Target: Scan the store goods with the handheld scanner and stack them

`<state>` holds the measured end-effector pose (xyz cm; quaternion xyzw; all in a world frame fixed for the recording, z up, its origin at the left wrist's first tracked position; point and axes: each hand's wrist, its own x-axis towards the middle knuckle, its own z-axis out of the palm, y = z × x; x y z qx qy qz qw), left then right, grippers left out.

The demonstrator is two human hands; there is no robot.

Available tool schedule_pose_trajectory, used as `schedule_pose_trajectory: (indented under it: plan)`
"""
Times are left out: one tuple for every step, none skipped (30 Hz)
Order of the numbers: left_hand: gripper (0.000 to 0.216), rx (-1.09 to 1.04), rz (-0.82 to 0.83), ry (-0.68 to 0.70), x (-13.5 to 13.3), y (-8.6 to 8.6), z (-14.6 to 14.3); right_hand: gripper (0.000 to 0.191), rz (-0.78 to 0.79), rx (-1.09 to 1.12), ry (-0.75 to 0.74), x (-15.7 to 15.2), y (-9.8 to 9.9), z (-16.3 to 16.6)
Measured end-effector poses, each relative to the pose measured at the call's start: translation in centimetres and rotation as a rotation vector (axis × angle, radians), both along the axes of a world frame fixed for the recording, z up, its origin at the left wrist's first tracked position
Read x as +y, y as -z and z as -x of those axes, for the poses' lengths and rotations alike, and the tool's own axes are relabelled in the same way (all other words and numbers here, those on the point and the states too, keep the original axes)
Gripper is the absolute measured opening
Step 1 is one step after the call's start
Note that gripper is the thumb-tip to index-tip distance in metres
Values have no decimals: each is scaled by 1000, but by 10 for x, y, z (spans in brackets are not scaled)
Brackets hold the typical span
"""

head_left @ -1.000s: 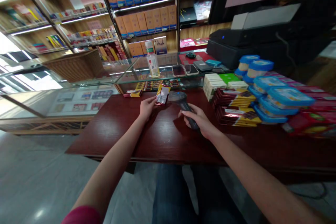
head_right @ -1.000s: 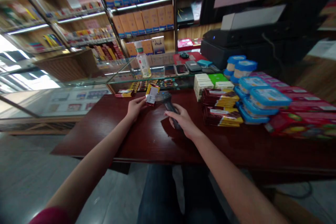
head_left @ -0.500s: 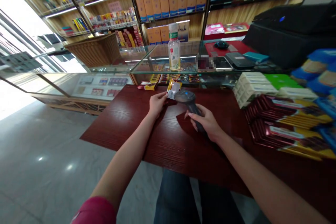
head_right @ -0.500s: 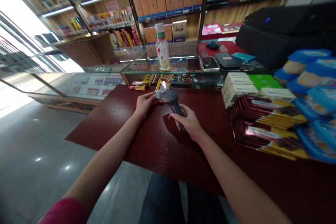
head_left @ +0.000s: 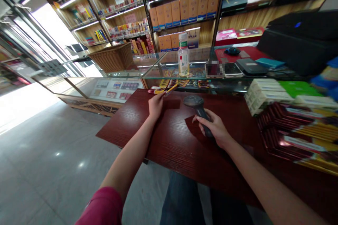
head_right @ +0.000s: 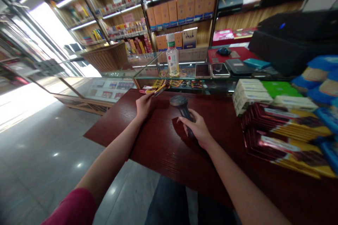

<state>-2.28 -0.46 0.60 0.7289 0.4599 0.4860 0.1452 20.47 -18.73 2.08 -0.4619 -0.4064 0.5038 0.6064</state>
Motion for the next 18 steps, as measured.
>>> schedule_pose_trajectory:
  plan:
    - [32, 70, -39, -1, 6, -1, 11, 51, 2, 2, -1, 0, 1, 0]
    - [33, 130, -79, 1, 13, -1, 23, 50, 1, 1, -3, 1, 2, 0]
    - [35, 180, -119, 5, 21, -1, 34, 49, 1, -1, -5, 2, 3, 0]
    - [36, 218, -156, 8, 28, -1, 43, 47, 0, -6, -7, 2, 4, 0]
    - [37, 247, -186, 7, 36, -1, 51, 45, -4, -9, -10, 3, 5, 0]
    - [38, 272, -203, 6, 43, 0, 58, 43, -10, -9, -14, 4, 5, -1]
    - [38, 297, -207, 3, 50, 1, 62, 40, -18, -8, -19, 5, 6, -1]
    - [38, 322, -196, -6, 56, 2, 65, 38, -25, -4, -24, 5, 7, -1]
    - [37, 350, -175, -20, 62, 3, 67, 35, -30, 0, -28, 6, 7, -2]
    - [37, 382, -149, -38, 66, 5, 68, 33, -32, 2, -30, 6, 7, -2]
    - [38, 420, -122, -56, 70, 6, 67, 30, -27, 0, -31, 6, 7, -3]
    - [41, 461, -100, -76, 72, 6, 66, 28, -20, -4, -30, 6, 8, -3]
    - [46, 502, -87, -98, 73, 7, 65, 26, -14, -8, -32, 6, 8, -3]
    - [52, 540, -84, -120, 73, 7, 63, 24, -10, -13, -35, 6, 8, -3]
    - [58, 571, -94, -138, 71, 7, 61, 22, -11, -17, -39, 5, 8, -4]
    - [64, 592, -113, -150, 70, 7, 59, 21, -17, -21, -43, 5, 8, -4]
    - [66, 605, -136, -152, 68, 7, 58, 20, -24, -25, -44, 4, 8, -4]
    - [66, 615, -155, -138, 66, 7, 57, 20, -31, -27, -43, 4, 7, -4]
